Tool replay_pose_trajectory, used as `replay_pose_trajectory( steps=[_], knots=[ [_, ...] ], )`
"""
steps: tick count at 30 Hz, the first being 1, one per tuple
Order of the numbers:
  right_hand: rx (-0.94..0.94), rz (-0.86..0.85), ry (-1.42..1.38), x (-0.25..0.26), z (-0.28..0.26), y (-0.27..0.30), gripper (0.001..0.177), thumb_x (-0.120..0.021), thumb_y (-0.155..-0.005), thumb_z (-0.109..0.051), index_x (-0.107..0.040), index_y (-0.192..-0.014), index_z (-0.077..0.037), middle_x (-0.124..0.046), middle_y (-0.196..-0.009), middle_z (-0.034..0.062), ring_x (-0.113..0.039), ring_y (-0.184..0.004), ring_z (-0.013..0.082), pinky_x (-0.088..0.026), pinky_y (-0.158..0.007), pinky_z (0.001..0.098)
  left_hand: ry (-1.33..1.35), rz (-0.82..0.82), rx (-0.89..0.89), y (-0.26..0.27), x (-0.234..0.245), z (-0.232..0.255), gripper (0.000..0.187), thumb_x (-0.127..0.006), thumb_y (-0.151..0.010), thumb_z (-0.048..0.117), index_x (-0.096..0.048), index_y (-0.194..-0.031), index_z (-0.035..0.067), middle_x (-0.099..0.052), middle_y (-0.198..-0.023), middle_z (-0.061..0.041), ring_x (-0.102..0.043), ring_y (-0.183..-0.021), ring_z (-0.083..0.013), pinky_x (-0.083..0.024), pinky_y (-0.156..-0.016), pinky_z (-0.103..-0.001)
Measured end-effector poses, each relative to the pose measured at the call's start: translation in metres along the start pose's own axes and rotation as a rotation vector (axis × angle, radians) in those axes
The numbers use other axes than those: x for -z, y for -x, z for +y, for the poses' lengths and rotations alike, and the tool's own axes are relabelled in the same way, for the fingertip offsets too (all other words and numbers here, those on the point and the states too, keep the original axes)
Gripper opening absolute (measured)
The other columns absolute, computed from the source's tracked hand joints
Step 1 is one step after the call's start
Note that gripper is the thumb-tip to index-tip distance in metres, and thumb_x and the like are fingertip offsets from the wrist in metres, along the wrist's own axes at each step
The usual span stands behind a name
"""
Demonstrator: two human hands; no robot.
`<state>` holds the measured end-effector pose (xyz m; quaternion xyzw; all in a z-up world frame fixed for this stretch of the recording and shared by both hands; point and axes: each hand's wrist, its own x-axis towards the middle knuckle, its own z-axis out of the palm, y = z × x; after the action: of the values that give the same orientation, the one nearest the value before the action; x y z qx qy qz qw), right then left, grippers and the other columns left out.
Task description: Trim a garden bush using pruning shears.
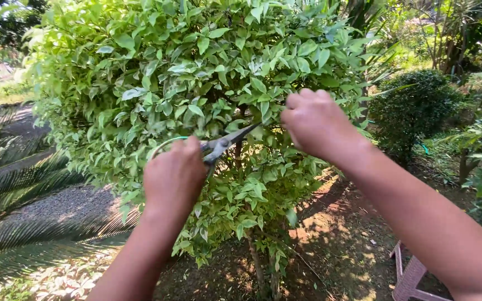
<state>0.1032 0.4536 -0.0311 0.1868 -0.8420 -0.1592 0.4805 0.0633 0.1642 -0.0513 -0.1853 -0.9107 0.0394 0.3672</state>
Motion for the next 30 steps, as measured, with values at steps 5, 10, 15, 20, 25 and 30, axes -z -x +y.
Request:
replay_pose_trajectory(
  steps=[5, 10, 15, 20, 25, 30],
  knots=[
    [-0.052, -0.034, -0.104, 0.022, 0.023, 0.009, 0.023, -0.063, -0.076, -0.004, -0.077, -0.094, -0.01, -0.07, -0.09, 0.0103, -0.069, -0.088, 0.031, -0.057, -0.079, 0.046, -0.17, -0.058, 0.16, 0.023, 0.046, -0.052, 0.063, -0.078, -0.082, 0.056, -0.061, -0.113, 0.004, -0.068, -0.103, -0.015, -0.072, -0.068, -0.0261, -0.058, -0.058, -0.042],
    [-0.164, -0.078, -0.104, 0.031, 0.013, -0.016, 0.019, -0.064, -0.087, -0.012, -0.077, -0.1, -0.011, -0.074, -0.097, 0.0115, -0.072, -0.091, 0.0332, -0.058, -0.082, 0.0456, -0.017, 0.396, 0.135, 0.022, 0.024, -0.152, 0.072, -0.084, -0.079, 0.061, -0.062, -0.113, 0.002, -0.064, -0.111, -0.02, -0.063, -0.102, -0.0397, -0.05, -0.088, -0.052],
    [-0.128, -0.029, -0.13, 0.037, -0.017, -0.08, 0.017, -0.07, -0.087, -0.022, -0.077, -0.098, -0.011, -0.074, -0.095, 0.0117, -0.071, -0.092, 0.0337, -0.057, -0.084, 0.0471, -0.053, 0.399, 0.171, -0.015, -0.004, -0.268, 0.078, -0.083, -0.079, 0.065, -0.059, -0.114, -0.001, -0.063, -0.114, -0.024, -0.061, -0.108, -0.0442, -0.048, -0.093, -0.053],
    [-0.033, 0.109, -0.17, 0.03, -0.039, -0.185, 0.018, -0.073, -0.09, -0.025, -0.077, -0.099, -0.01, -0.074, -0.098, 0.0123, -0.071, -0.093, 0.0334, -0.056, -0.084, 0.0472, -0.063, 0.206, 0.297, -0.062, 0.008, -0.326, 0.093, -0.081, -0.073, 0.071, -0.057, -0.121, -0.004, -0.062, -0.117, -0.028, -0.059, -0.115, -0.0436, -0.043, -0.098, -0.055],
    [-0.064, 0.161, -0.421, 0.015, -0.077, -0.302, 0.034, -0.075, -0.094, -0.035, -0.075, -0.112, -0.007, -0.075, -0.107, 0.0142, -0.072, -0.099, 0.029, -0.056, -0.092, 0.043, 0.017, -0.034, 0.3, -0.102, 0.02, -0.353, 0.098, -0.076, -0.076, 0.075, -0.052, -0.135, 0.0, -0.061, -0.129, -0.024, -0.057, -0.125, -0.0376, -0.045, -0.107, -0.049],
    [0.032, 0.226, -0.282, -0.049, -0.086, -0.41, 0.062, -0.084, -0.088, -0.052, -0.071, -0.12, -0.002, -0.072, -0.112, 0.0217, -0.064, -0.111, 0.0394, -0.049, -0.098, 0.0494, 0.076, -0.093, 0.293, -0.139, 0.027, -0.374, 0.102, -0.079, -0.074, 0.072, -0.045, -0.138, 0.001, -0.055, -0.132, -0.021, -0.054, -0.124, -0.0375, -0.042, -0.105, -0.051]
  ],
)
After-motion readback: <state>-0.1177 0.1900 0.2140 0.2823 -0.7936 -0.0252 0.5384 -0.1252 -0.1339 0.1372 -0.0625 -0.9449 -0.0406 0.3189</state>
